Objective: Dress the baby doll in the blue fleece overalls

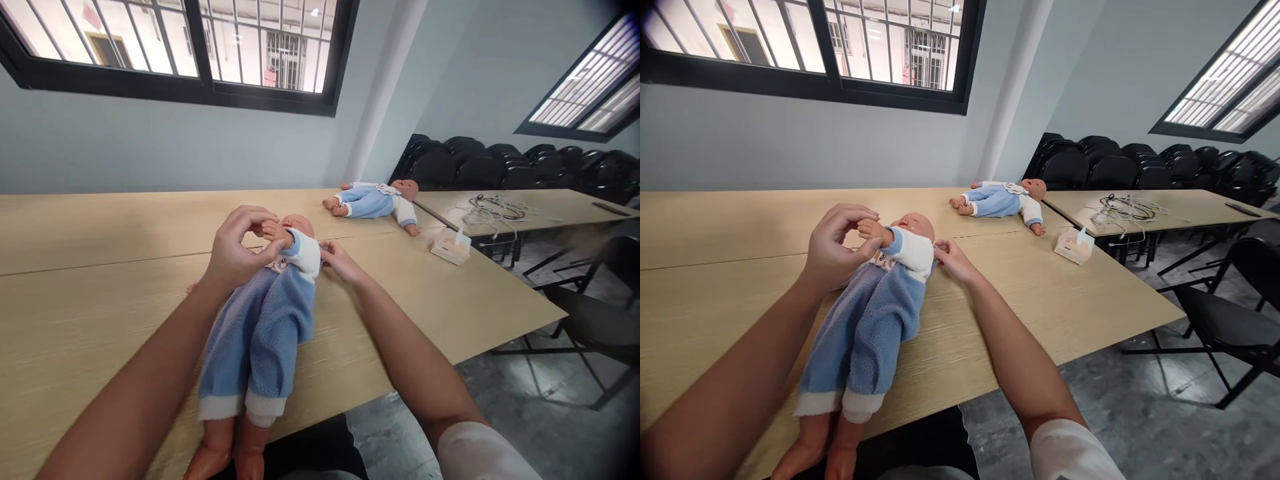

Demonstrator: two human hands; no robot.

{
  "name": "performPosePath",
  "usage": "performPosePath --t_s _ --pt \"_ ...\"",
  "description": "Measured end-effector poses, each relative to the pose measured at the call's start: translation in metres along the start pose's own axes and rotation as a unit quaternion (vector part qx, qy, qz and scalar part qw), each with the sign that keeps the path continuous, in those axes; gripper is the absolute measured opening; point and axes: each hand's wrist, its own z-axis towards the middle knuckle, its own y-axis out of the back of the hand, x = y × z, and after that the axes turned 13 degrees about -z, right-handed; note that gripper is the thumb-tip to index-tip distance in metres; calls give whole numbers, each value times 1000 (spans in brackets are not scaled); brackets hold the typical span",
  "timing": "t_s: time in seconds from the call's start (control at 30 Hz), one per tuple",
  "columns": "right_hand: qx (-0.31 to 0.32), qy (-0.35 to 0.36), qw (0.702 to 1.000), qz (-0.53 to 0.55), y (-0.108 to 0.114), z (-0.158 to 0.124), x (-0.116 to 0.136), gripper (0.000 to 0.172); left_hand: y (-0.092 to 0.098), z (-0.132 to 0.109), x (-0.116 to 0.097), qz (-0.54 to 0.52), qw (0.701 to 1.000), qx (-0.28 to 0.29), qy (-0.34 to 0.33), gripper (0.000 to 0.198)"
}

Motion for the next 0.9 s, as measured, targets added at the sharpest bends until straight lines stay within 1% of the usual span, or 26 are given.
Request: performPosePath --t_s 0.03,0.07,0.1,0.13,0.17,0.23,0.27,0.3,0.37,0.43,0.6,0.7,0.8,0.9 --pt "-23 18 999 -16 8 -3 4 38 -1 0 -1 12 1000 -10 -3 26" --pt "-32 37 998 -31 16 -6 8 39 -2 1 -1 23 1000 -21 -4 25" --pt "-11 54 997 -50 24 -9 13 41 -4 1 -1 32 999 -32 -5 25" --pt "44 64 995 -70 30 -13 18 43 -5 1 -1 38 998 -44 -4 24" --pt "120 64 987 -87 34 -16 22 44 -5 1 -1 41 998 -52 -2 24" --pt "264 52 957 -110 36 -22 29 43 -6 1 0 44 997 -64 4 25" --pt "317 47 940 -113 34 -24 31 41 -7 1 0 45 997 -67 8 25" --pt "354 47 927 -111 30 -25 32 39 -7 1 1 45 997 -68 10 25" --pt "386 57 916 -93 23 -25 32 36 -6 0 1 47 997 -68 12 25" --pt "384 63 918 -78 20 -24 30 38 -5 0 2 49 997 -65 10 26" --pt "294 47 951 -85 28 -16 17 45 -3 -1 3 56 997 -50 -6 25" --pt "274 16 957 -97 27 -13 8 46 -5 -2 2 66 997 -30 -10 25" --pt "276 5 957 -89 23 -12 6 38 -11 -5 -2 49 998 15 -24 26" --pt "258 6 963 -77 24 -13 11 35 -21 -9 -9 19 996 84 -36 30"
